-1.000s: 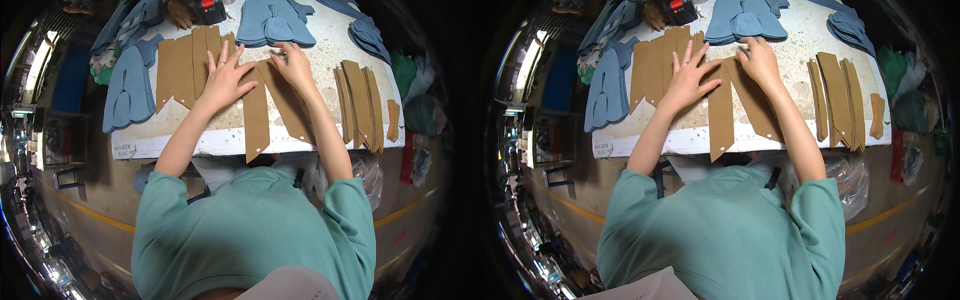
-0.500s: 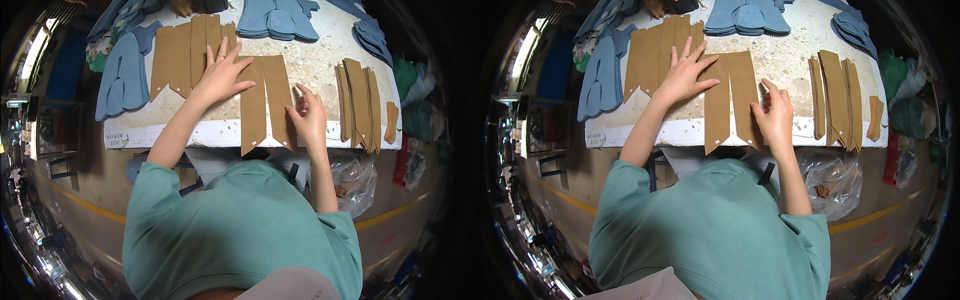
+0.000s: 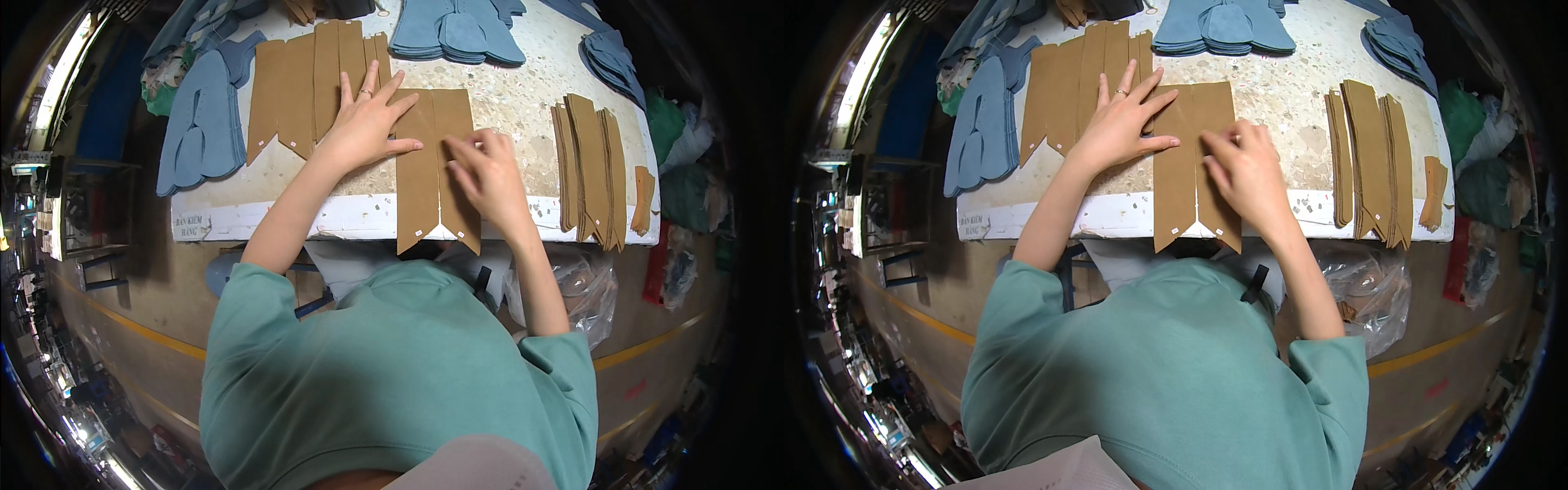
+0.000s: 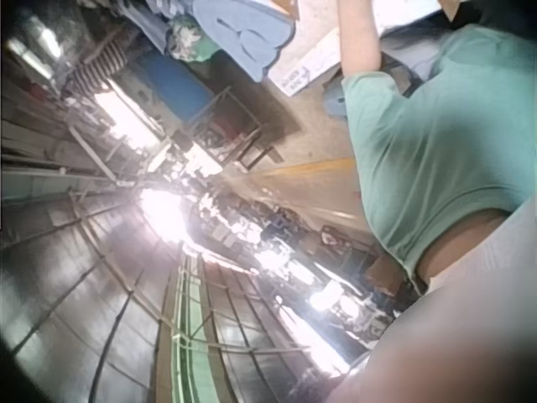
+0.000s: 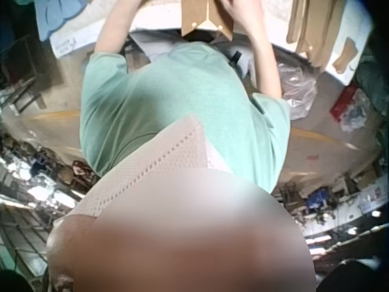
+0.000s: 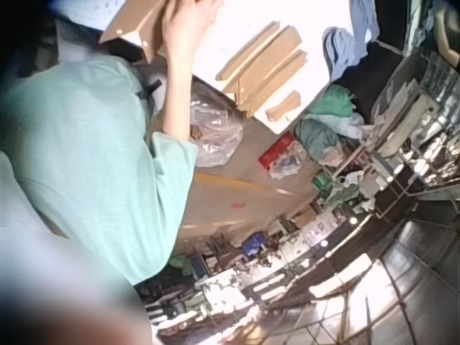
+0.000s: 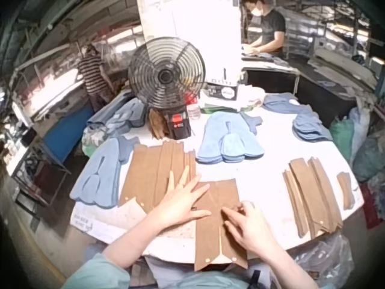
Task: The person repeatedly picks up brown cardboard pieces from a table, aligns them, and places them into a growing stack. The person handles the pieces one at a time, occasionally adjusting their orientation before stacking.
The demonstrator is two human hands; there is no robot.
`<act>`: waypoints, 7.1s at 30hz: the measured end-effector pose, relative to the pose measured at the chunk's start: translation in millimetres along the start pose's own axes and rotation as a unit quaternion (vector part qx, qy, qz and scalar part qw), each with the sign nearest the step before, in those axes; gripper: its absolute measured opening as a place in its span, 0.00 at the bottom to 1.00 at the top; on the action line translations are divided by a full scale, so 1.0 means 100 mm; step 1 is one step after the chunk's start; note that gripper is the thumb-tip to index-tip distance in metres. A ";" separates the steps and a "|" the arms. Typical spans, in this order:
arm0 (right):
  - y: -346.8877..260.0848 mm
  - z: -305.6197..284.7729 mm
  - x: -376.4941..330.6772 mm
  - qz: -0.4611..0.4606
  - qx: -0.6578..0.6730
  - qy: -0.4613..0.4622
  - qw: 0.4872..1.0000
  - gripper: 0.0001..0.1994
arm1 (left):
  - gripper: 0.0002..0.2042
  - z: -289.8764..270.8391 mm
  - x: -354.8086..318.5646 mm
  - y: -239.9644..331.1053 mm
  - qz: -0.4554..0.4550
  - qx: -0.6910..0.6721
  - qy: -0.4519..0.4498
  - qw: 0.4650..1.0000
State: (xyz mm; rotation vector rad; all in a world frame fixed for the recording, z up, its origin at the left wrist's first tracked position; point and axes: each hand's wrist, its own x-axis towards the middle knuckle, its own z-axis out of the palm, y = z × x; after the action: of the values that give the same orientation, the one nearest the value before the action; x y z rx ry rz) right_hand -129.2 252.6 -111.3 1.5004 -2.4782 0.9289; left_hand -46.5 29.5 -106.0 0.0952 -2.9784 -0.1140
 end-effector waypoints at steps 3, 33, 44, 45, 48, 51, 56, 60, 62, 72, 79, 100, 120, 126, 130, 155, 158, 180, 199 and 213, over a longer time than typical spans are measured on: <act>-0.11 0.18 0.23 -0.053 -0.059 -0.069 0.994 0.18 | 0.37 -0.01 0.00 0.03 -0.006 0.009 -0.008 1.000; -0.23 0.22 0.20 -0.043 -0.099 -0.061 0.992 0.21 | 0.40 0.00 0.01 0.04 -0.010 0.048 -0.029 0.998; -0.15 0.36 0.31 -0.029 -0.129 -0.013 0.991 0.21 | 0.40 0.02 0.01 0.03 -0.016 0.036 -0.023 0.999; -0.17 0.31 0.21 -0.029 -0.119 -0.027 0.992 0.21 | 0.40 0.02 0.01 0.03 -0.016 0.035 -0.021 0.999; -0.23 0.11 -0.02 -0.014 -0.026 -0.072 0.997 0.16 | 0.36 0.00 0.03 0.04 -0.014 0.013 -0.002 1.000; -0.19 -0.09 -0.08 0.014 0.149 -0.109 0.983 0.10 | 0.30 -0.12 0.07 -0.02 -0.040 -0.073 0.058 0.995; -0.09 -0.21 0.25 0.007 0.146 -0.023 0.989 0.07 | 0.12 -0.68 -0.11 -0.55 -0.188 -0.160 0.263 0.933; -0.12 -0.09 0.79 -0.037 0.144 -0.045 0.988 0.07 | 0.09 -0.81 -0.45 -0.75 -0.312 -0.123 0.217 0.917; -0.20 0.07 1.05 -0.048 0.164 -0.072 0.983 0.07 | 0.08 -0.77 -0.59 -0.74 -0.339 -0.127 0.174 0.916; -0.61 0.87 1.13 -0.143 0.056 -0.041 0.987 0.12 | 0.13 -0.26 -0.61 -0.47 -0.242 -0.082 0.096 0.962; -0.63 0.74 1.19 -0.075 0.069 -0.055 0.993 0.06 | 0.05 -0.39 -0.65 -0.43 -0.241 -0.126 0.163 0.948; -1.11 0.69 0.30 0.034 0.128 -0.087 0.987 0.19 | 0.16 -0.22 -1.30 -0.14 -0.328 -0.163 0.147 0.919; -0.01 -0.92 0.30 0.203 0.552 -0.071 0.806 0.18 | 0.17 -1.00 -0.49 0.21 -0.146 -0.644 0.050 0.750; 0.34 -0.84 0.09 0.173 0.533 0.060 0.826 0.25 | 0.26 -0.58 0.04 0.73 -0.023 -0.752 0.108 0.650; 0.47 -0.59 -0.21 0.280 0.443 -0.048 0.850 0.25 | 0.28 -0.12 0.04 1.06 -0.155 -0.747 -0.015 0.646; 0.09 -0.54 -0.26 0.010 0.035 -0.071 0.997 0.18 | 0.15 -0.18 -0.50 0.81 -0.119 -0.262 0.097 0.953; -0.03 -0.28 -0.01 -0.098 0.009 -0.114 0.989 0.21 | 0.20 -0.10 -0.46 0.60 -0.063 -0.089 0.132 0.985; 0.19 0.51 1.82 -0.084 -0.022 0.052 0.995 0.10 | 0.10 -0.03 0.76 -0.99 -0.151 -0.149 0.156 0.965; 0.45 0.91 2.28 -0.073 0.017 0.014 0.997 0.08 | 0.13 0.51 0.80 -1.09 -0.171 -0.132 0.264 0.940; -0.23 -0.62 1.37 -0.082 0.296 -0.115 0.945 0.09 | 0.24 -0.03 0.81 -0.85 -0.162 -0.538 0.165 0.811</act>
State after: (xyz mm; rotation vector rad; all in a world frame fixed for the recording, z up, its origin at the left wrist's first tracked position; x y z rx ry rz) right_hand -193.2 173.8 1.7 2.0524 -2.2702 1.6528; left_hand -120.6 -61.4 -97.3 0.4121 -2.1023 -1.5709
